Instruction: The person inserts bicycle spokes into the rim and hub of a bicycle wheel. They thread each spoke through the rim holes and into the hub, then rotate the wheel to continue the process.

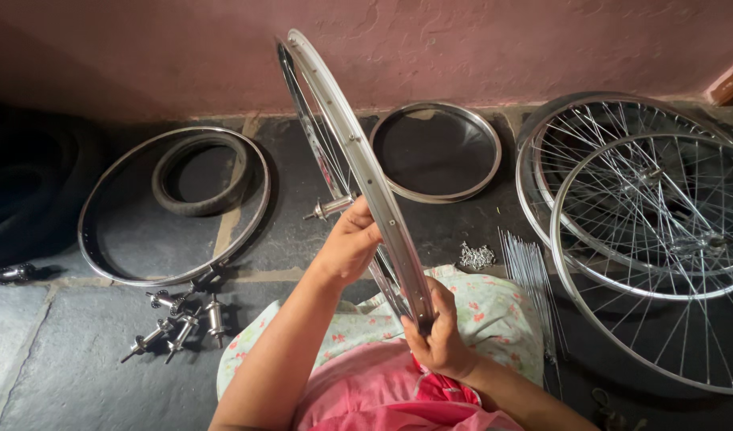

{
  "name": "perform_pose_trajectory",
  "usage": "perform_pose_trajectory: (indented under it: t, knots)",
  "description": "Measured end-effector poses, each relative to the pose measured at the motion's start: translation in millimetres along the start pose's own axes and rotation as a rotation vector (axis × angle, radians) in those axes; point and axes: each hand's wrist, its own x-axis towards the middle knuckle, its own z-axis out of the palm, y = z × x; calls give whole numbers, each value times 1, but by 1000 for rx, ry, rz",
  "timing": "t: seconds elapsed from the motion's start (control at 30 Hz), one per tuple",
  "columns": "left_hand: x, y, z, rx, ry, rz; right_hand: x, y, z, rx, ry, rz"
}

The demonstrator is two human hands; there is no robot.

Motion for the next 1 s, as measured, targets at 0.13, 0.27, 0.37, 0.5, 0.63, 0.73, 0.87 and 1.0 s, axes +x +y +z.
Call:
perform_pose_trajectory:
  t: [0.13, 0.27, 0.37, 0.5, 0.63, 0.73, 0.87, 1.0]
  knots:
    - [0, -7, -2, 5, 48, 33, 4, -1, 2, 1, 5, -5]
    - [-3, -10, -6, -14, 46, -16, 4, -2, 2, -74, 13, -15]
    - [-5, -6, -5, -13, 6, -5, 3, -3, 0, -88, 12, -17]
    - [-4, -3, 0, 3, 24, 21, 2, -1, 0, -35, -4, -6]
    - [-4, -6, 4, 35, 68, 25, -2, 3, 2, -9, 15, 14]
    - [-3, -7, 3, 64, 45, 6, -4, 5, 3, 5, 14, 15]
    - [-5, -10, 8, 56, 61, 18, -6, 6, 3, 8, 15, 7]
    - [-11, -23, 16, 258, 228, 215, -6, 6, 2, 29, 12, 7]
